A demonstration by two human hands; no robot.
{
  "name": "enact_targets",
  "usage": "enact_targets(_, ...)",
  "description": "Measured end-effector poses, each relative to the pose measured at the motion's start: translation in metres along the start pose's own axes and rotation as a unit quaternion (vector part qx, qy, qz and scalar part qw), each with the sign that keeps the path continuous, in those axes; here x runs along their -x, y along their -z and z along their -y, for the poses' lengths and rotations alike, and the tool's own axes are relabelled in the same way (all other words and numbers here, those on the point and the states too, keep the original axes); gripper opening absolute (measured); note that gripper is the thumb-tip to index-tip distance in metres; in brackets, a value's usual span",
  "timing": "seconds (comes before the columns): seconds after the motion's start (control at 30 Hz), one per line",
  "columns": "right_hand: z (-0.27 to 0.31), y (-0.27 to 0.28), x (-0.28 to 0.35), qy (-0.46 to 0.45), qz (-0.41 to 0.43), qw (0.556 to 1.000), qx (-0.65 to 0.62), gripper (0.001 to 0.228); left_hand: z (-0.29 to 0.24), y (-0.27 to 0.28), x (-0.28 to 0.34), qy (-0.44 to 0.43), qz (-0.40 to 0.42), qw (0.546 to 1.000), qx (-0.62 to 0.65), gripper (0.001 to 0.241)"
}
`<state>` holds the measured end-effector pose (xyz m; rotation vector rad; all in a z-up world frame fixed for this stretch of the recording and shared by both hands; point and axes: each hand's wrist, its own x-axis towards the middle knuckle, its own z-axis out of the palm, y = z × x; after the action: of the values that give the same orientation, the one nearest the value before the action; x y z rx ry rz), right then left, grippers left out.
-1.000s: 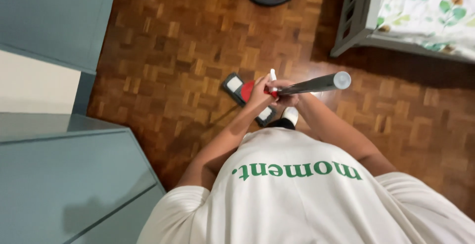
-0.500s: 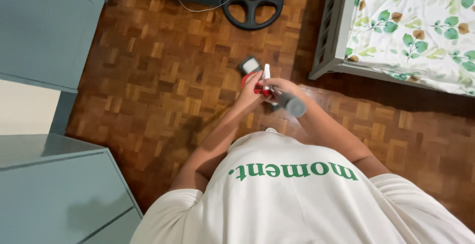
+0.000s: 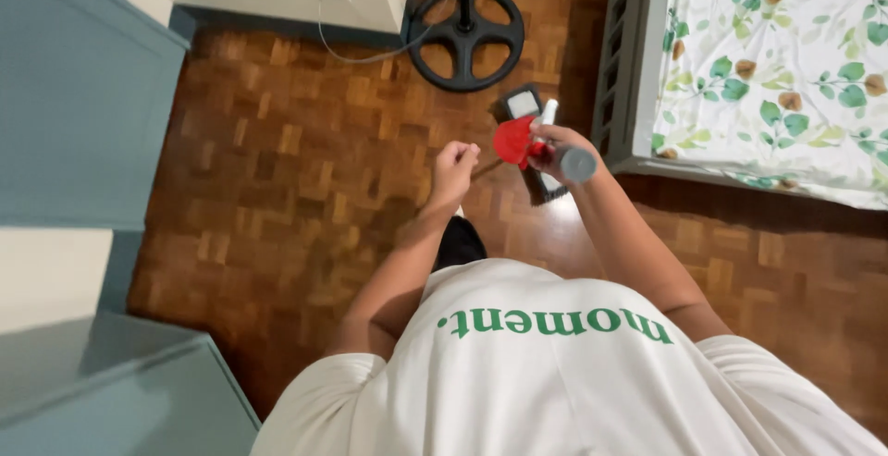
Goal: The recorder uses a spray bottle and a flat mop to clean a wooden parquet floor in a bedroom.
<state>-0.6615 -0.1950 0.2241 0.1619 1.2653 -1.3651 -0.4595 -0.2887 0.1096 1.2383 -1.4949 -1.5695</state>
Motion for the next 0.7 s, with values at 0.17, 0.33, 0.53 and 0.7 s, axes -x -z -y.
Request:
enact_targets(0.17, 0.043, -0.041, -0.078, 0.039, -0.007, 0.999, -0.023, 0.047, -0.043, 0.013, -0.1, -0.019, 0.024, 0.999, -0.027, 0.02)
enact_targets(0.33, 0.075, -0.097, -0.145, 0.051, -0.026, 0.995, -0.081, 0.042, -0.056, 0.023, -0.202, -0.004, 0.049, 0.998, -0.03, 0.02)
enact_targets(0.53, 0.111, -0.125, -0.221, 0.06, -0.052, 0.985, -0.154, 0.038, -0.09, 0.016, -0.293, -0.021, 0.028, 0.999, -0.013, 0.02)
enact_targets(0.7, 0.138, -0.177, -0.241, 0.026, -0.081, 0.983, -0.166, 0.03, -0.121, -0.002, -0.32, -0.051, -0.006, 0.999, 0.013, 0.013)
